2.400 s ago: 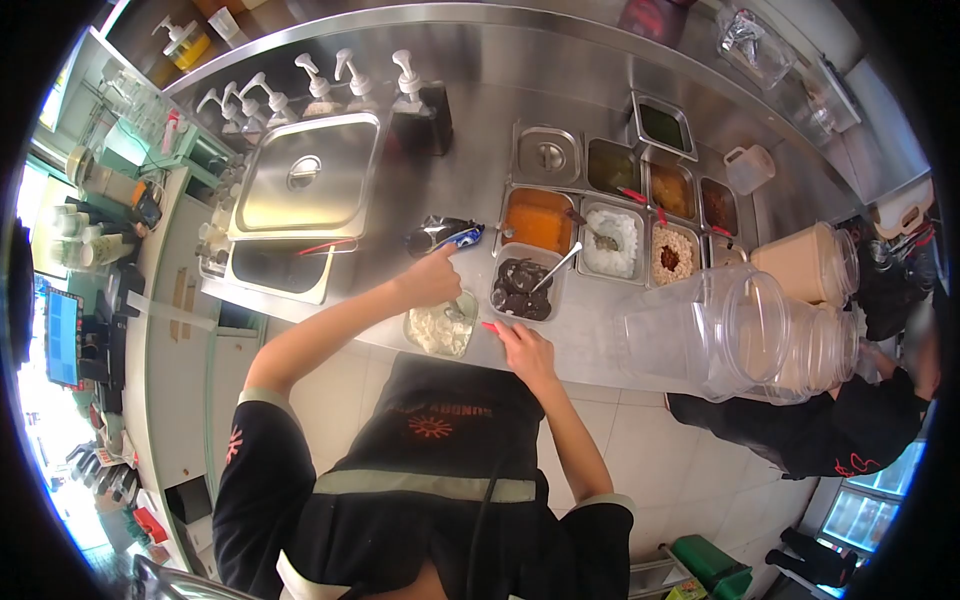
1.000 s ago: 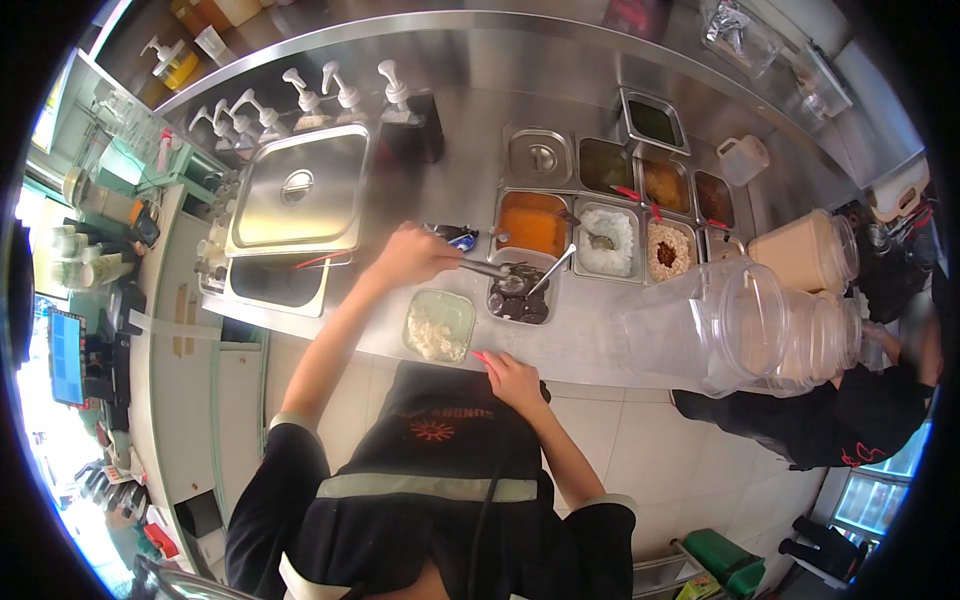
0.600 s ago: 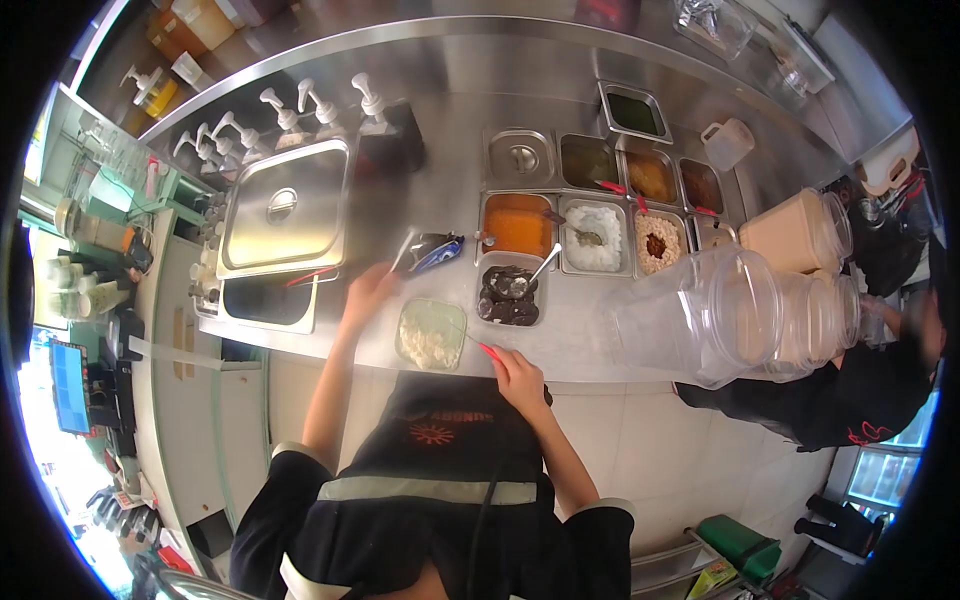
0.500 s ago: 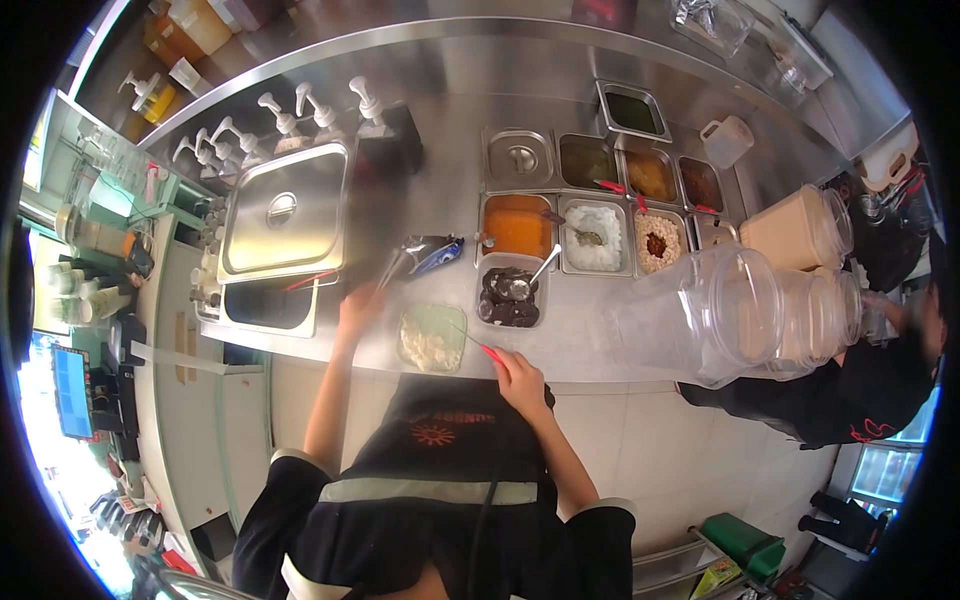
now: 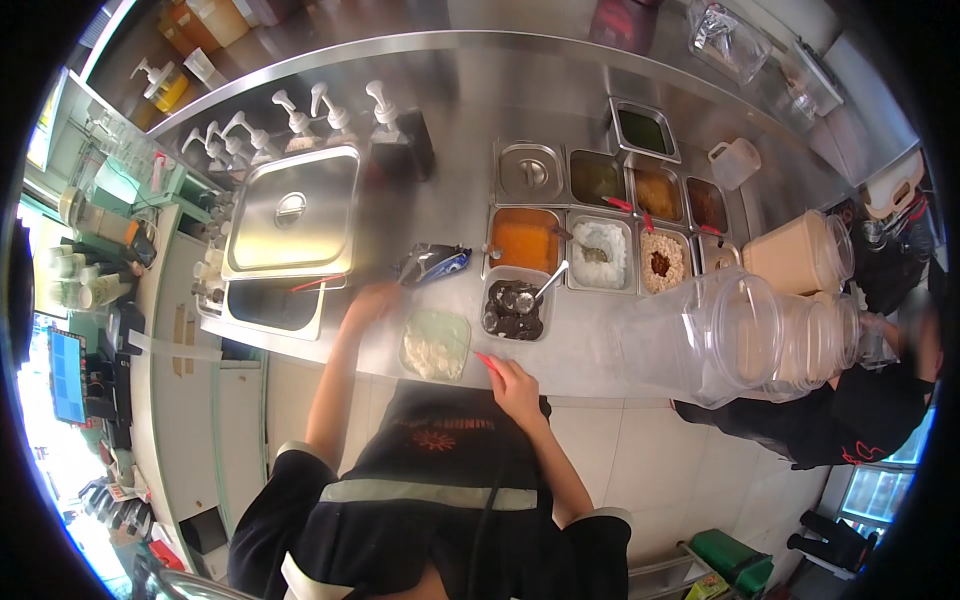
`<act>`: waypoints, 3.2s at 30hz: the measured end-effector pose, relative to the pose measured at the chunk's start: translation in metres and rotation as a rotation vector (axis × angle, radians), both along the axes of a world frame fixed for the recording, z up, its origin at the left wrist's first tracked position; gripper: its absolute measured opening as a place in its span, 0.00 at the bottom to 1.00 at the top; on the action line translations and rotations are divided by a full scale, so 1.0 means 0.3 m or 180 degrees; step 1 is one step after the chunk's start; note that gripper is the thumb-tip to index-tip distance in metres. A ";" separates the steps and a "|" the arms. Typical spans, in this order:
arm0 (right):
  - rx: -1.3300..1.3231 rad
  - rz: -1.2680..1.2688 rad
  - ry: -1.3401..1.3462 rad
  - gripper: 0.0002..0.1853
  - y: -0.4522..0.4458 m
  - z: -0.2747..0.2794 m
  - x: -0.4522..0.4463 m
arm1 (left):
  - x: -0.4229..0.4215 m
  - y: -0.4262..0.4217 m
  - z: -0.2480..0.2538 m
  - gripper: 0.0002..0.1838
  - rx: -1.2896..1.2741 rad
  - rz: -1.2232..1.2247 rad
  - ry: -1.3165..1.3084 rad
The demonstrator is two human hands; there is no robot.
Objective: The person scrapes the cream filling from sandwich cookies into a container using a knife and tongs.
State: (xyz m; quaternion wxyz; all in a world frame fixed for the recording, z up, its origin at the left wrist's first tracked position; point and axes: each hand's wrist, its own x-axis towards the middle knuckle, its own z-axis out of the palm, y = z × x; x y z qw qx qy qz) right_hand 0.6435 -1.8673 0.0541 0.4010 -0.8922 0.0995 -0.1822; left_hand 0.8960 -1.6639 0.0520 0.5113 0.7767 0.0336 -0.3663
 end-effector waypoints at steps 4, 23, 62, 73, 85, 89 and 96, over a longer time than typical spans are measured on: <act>-0.0010 -0.0020 0.0029 0.12 -0.002 0.000 -0.002 | 0.038 0.005 -0.067 0.15 -0.0071 0.0218 0.0279; -0.0011 0.0025 -0.0011 0.11 0.007 0.003 0.003 | 0.040 -0.028 -0.020 0.12 0.0158 -0.0184 -0.0725; -0.0572 0.0664 0.0103 0.14 -0.085 0.017 0.056 | -0.100 -0.006 0.182 0.05 0.1484 -0.4090 -0.4484; -0.0372 0.0714 0.0129 0.14 -0.073 0.003 0.069 | -0.100 0.003 0.181 0.05 0.1512 -0.4047 -0.4544; -0.0346 0.0719 0.0099 0.14 -0.080 -0.002 0.074 | -0.095 0.006 0.179 0.07 0.1485 -0.4050 -0.4413; -0.0392 0.0771 0.0118 0.14 -0.084 0.000 0.073 | -0.094 0.010 0.170 0.09 0.1504 -0.4051 -0.4411; -0.0637 0.0861 0.0211 0.14 -0.080 -0.018 0.082 | -0.094 0.015 0.159 0.10 0.1509 -0.4030 -0.4430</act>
